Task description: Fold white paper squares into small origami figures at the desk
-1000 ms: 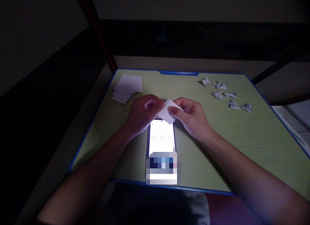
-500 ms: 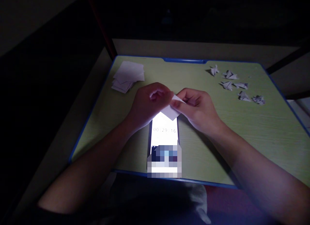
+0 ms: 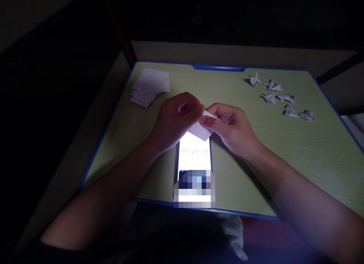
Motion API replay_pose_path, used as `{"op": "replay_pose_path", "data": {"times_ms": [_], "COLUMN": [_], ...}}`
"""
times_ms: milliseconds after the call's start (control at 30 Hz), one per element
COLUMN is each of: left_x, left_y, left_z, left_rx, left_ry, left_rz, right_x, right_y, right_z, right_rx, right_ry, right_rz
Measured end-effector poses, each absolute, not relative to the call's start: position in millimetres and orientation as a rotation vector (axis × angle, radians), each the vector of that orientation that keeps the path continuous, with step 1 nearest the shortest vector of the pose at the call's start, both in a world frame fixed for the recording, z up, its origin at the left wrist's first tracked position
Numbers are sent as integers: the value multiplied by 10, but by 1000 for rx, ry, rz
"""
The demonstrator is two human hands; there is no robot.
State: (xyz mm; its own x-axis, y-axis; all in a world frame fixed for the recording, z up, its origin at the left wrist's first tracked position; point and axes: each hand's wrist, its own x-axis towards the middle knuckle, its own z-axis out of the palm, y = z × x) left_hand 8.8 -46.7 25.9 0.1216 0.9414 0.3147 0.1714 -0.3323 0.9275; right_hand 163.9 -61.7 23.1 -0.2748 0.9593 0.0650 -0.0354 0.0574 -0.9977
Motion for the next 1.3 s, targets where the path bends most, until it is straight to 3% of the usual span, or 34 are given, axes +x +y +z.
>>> {"op": "replay_pose_path", "data": {"times_ms": [1300], "left_x": [110], "left_y": [-429], "left_z": [168], "left_rx": [1495], "left_ry": [914], "left_rz": [1395], "right_x": [1654], "right_y": [-552], "right_z": [191], "right_rx": [-948], "right_ry": [-1267], "right_rz": [1382]}}
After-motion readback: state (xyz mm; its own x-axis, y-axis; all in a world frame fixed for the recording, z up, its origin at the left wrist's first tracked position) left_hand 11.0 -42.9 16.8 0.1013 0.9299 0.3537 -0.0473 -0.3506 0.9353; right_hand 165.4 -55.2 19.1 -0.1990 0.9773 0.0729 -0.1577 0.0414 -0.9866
